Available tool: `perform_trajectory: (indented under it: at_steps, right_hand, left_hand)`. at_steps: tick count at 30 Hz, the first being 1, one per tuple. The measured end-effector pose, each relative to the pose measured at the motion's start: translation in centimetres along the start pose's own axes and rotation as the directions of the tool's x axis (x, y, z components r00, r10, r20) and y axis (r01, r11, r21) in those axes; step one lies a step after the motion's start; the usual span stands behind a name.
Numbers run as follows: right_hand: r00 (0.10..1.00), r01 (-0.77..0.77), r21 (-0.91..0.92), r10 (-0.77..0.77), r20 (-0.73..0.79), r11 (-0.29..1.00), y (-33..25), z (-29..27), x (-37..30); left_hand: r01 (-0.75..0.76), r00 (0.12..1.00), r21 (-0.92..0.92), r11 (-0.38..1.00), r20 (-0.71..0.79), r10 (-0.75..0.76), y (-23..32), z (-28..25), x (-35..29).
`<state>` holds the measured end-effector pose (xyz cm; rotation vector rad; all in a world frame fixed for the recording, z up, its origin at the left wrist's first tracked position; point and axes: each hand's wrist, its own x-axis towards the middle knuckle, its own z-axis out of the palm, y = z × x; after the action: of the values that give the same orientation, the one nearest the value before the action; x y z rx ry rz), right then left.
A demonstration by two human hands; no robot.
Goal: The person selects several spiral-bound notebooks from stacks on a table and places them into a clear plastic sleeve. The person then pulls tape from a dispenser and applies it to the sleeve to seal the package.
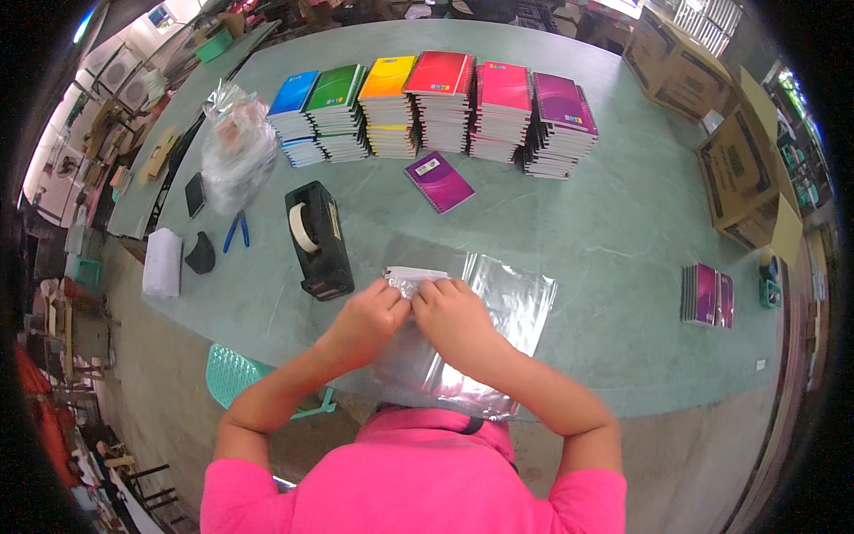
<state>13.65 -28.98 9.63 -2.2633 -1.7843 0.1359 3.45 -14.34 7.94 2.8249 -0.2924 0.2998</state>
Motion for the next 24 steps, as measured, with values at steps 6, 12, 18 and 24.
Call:
perform_trajectory:
  at_steps: [6,12,18,24]
  right_hand:
    - [0.956,0.174,0.363,-0.069,-0.285,0.915,2.1,2.1,0.9]
    - [0.967,0.245,0.195,-0.224,-0.125,0.95,2.8,4.0,0.4]
    - [0.954,0.289,0.126,-0.275,-0.12,0.949,2.8,3.9,0.4]
    - [0.946,0.317,0.113,-0.305,-0.107,0.942,2.4,3.5,0.8]
  left_hand:
    - [-0.03,0.969,0.036,0.999,-0.246,0.038,1.0,1.9,-1.4]
    - [-0.052,0.893,0.057,0.997,-0.445,0.072,0.2,4.2,-4.0]
    - [0.6,0.473,-0.244,0.762,-0.66,-0.584,-8.9,4.0,-8.8]
    - [0.704,0.264,-0.61,0.365,-0.253,-0.931,-13.0,2.3,-7.2]
